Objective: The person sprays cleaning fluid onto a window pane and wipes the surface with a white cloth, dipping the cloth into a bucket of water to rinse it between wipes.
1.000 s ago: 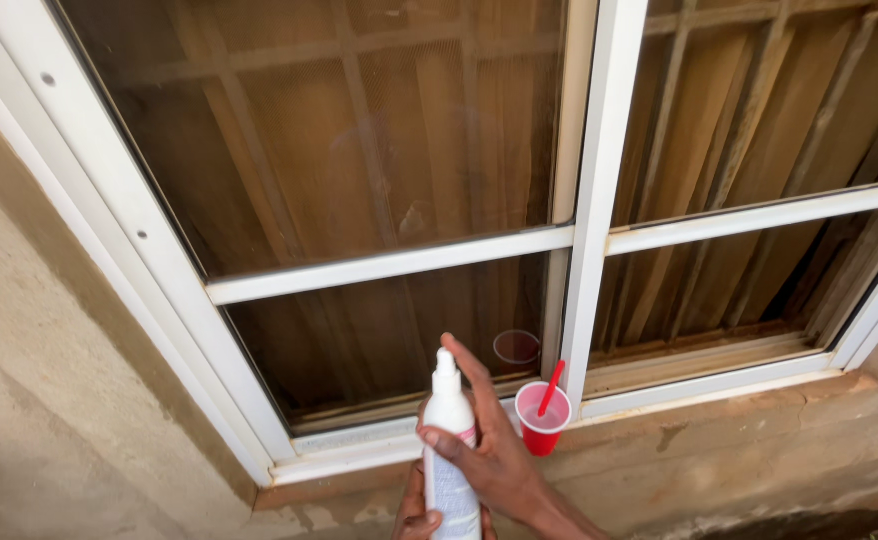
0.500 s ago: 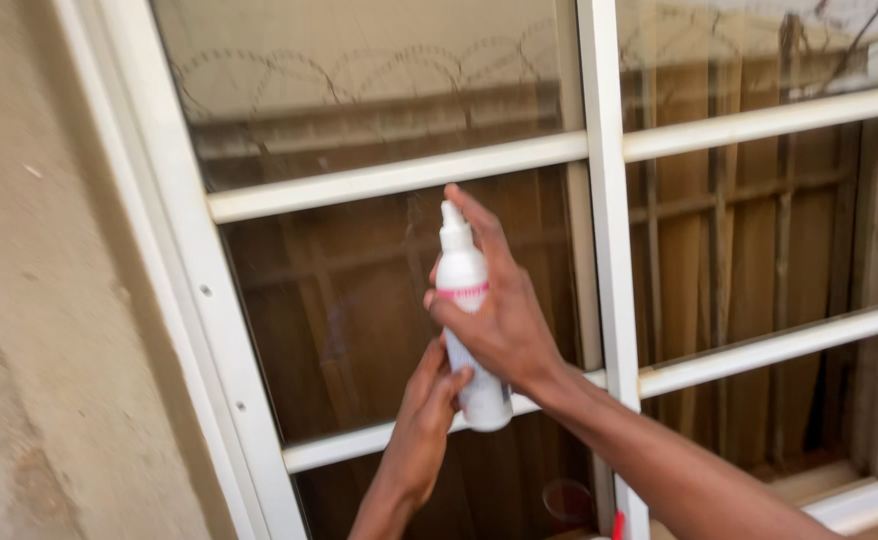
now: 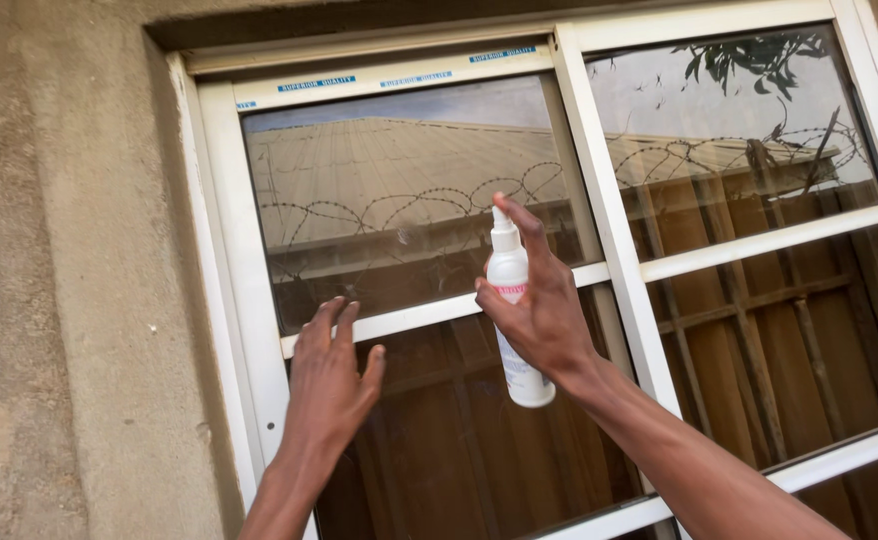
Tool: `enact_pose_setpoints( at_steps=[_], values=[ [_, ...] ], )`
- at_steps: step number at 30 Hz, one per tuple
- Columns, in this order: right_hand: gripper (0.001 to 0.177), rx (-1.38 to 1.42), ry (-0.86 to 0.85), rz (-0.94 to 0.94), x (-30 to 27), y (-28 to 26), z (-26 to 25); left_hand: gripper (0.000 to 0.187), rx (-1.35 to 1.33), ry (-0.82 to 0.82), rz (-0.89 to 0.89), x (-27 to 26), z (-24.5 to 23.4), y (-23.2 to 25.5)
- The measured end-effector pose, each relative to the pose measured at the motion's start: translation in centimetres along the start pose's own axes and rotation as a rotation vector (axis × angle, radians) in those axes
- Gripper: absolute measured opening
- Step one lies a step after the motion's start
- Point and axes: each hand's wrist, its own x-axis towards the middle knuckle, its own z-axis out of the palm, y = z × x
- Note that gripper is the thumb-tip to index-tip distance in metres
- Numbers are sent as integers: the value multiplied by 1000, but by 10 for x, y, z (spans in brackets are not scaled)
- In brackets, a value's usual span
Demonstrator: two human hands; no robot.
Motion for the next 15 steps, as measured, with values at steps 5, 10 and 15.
enact_pose_setpoints(
  at_steps=[5, 10, 15],
  values=[
    [72, 99, -7, -29, -6, -29, 9, 60, 101, -24, -9, 0, 27, -51],
    [78, 132, -13, -39, -14, -43, 31, 61, 201, 49, 122, -5, 50, -71],
    [70, 172, 3, 1, -28, -46, 46, 57, 131, 62, 37, -6, 51, -63]
  ],
)
